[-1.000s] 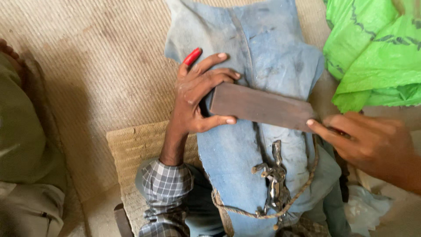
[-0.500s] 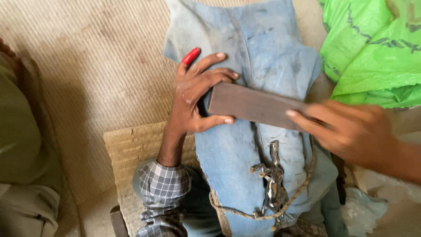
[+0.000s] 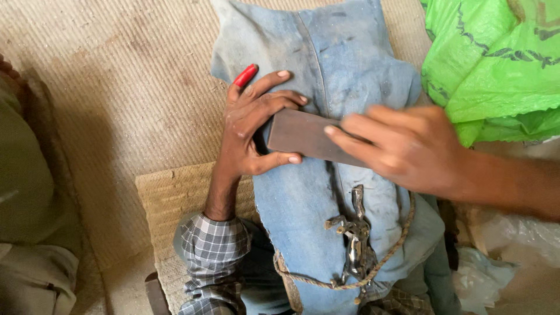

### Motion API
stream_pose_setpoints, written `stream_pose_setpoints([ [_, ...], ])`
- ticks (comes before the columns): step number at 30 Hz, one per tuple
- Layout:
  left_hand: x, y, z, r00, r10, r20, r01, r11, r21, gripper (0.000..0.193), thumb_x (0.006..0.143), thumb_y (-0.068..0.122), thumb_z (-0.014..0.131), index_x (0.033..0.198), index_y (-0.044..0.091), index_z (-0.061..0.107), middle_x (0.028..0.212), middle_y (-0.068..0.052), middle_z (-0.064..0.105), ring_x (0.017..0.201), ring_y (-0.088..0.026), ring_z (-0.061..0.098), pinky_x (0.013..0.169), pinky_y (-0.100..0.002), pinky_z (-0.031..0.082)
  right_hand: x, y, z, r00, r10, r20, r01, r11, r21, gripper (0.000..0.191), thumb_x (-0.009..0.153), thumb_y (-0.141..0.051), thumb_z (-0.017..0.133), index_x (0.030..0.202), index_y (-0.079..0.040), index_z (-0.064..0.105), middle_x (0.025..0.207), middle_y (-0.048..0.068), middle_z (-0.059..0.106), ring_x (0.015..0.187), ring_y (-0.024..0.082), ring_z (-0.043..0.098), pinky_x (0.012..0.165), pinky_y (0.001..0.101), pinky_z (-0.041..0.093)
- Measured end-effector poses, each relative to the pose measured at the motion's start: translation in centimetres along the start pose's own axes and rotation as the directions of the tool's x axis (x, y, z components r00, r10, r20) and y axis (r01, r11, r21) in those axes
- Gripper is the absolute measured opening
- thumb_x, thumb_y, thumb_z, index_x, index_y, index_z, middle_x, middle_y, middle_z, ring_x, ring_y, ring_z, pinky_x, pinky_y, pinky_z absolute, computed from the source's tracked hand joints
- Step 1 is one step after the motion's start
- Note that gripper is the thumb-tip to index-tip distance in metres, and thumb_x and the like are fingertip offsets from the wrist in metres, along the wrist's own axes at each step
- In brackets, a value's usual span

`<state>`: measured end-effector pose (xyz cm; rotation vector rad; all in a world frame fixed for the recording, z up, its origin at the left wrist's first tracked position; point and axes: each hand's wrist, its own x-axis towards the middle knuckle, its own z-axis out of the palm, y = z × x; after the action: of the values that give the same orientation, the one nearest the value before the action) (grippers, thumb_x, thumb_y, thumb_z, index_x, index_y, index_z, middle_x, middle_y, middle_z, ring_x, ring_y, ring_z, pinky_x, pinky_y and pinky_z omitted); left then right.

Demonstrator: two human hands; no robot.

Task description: The person sits on the floor with a small metal horse figurine tied with rope to a cloth pad on their lap. They file the figurine with a red-handled file, then sharpen a small pointed tool on a rectangular whetstone, and resume filing the figurine with the file.

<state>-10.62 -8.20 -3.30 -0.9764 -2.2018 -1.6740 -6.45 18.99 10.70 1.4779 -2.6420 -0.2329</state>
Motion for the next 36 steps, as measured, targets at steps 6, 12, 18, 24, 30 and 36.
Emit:
stream_pose_setpoints([
  [6, 0.4, -0.1, 0.2, 1.0, 0.026, -0.003, -0.026, 1.0, -0.01, 0.065, 0.077, 0.063, 0.081, 0.116, 0.011, 0.073, 0.123, -0.001, 0.076, 0.145, -0.029, 0.056, 0.131, -0.057, 0.02, -3.2, -0.8, -2.0, 0.971, 0.189, 0.148, -0.2, 0.977, 0.067, 0.039, 0.079, -0.008, 0.075, 0.116, -0.016, 0.08, 0.086, -0.004, 0.069, 0.063, 0.009, 0.06, 0.04, 0.027, 0.043],
  [12, 0.1, 0.3, 0.1, 1.0, -0.002, -0.007, 0.001, 1.0, -0.009, 0.066, 0.075, 0.064, 0.081, 0.114, 0.012, 0.073, 0.121, -0.001, 0.077, 0.145, -0.028, 0.056, 0.131, -0.056, 0.02, 0.7, -0.2, -1.3, 0.999, 0.042, 0.009, -0.042, 0.999, -0.008, 0.036, 0.081, -0.009, 0.076, 0.117, -0.013, 0.079, 0.089, -0.003, 0.071, 0.059, 0.009, 0.059, 0.039, 0.0249, 0.043],
  [18, 0.4, -0.2, -0.1, 1.0, 0.025, 0.001, -0.025, 1.0, -0.005, 0.065, 0.076, 0.065, 0.081, 0.114, 0.014, 0.073, 0.122, 0.0, 0.077, 0.145, -0.028, 0.057, 0.131, -0.056, 0.021, -3.9, -0.4, -1.1, 0.974, 0.162, 0.159, -0.171, 0.984, 0.041, 0.043, 0.078, -0.005, 0.075, 0.12, -0.015, 0.079, 0.083, -0.003, 0.068, 0.057, 0.01, 0.059, 0.04, 0.028, 0.045],
  [24, 0.0, -0.1, 0.5, 0.999, 0.009, -0.031, -0.01, 1.0, -0.015, 0.065, 0.075, 0.067, 0.08, 0.113, 0.015, 0.074, 0.119, 0.0, 0.078, 0.144, -0.029, 0.057, 0.132, -0.058, 0.018, -11.8, -1.4, 0.1, 0.953, 0.22, 0.211, -0.224, 0.975, -0.004, 0.048, 0.073, -0.006, 0.076, 0.12, -0.017, 0.079, 0.088, -0.005, 0.066, 0.068, 0.012, 0.064, 0.051, 0.029, 0.047],
  [30, -0.1, 0.3, -0.3, 1.0, -0.002, 0.003, 0.002, 1.0, -0.006, 0.066, 0.077, 0.066, 0.08, 0.114, 0.012, 0.073, 0.12, -0.002, 0.078, 0.145, -0.029, 0.058, 0.13, -0.055, 0.018, -9.0, -1.8, -1.3, 0.951, 0.265, 0.156, -0.28, 0.956, 0.082, 0.044, 0.078, -0.007, 0.076, 0.12, -0.016, 0.077, 0.092, -0.005, 0.064, 0.072, 0.012, 0.063, 0.055, 0.0288, 0.046],
  [36, 0.0, 0.9, -0.6, 1.0, 0.0, 0.004, 0.0, 1.0, -0.002, 0.067, 0.075, 0.066, 0.08, 0.111, 0.011, 0.072, 0.117, -0.003, 0.078, 0.144, -0.03, 0.058, 0.127, -0.053, 0.017, -8.8, -2.7, -2.0, 0.926, 0.344, 0.158, -0.362, 0.927, 0.1, 0.044, 0.076, -0.012, 0.08, 0.119, -0.02, 0.079, 0.091, -0.003, 0.063, 0.069, 0.014, 0.061, 0.054, 0.0301, 0.046],
])
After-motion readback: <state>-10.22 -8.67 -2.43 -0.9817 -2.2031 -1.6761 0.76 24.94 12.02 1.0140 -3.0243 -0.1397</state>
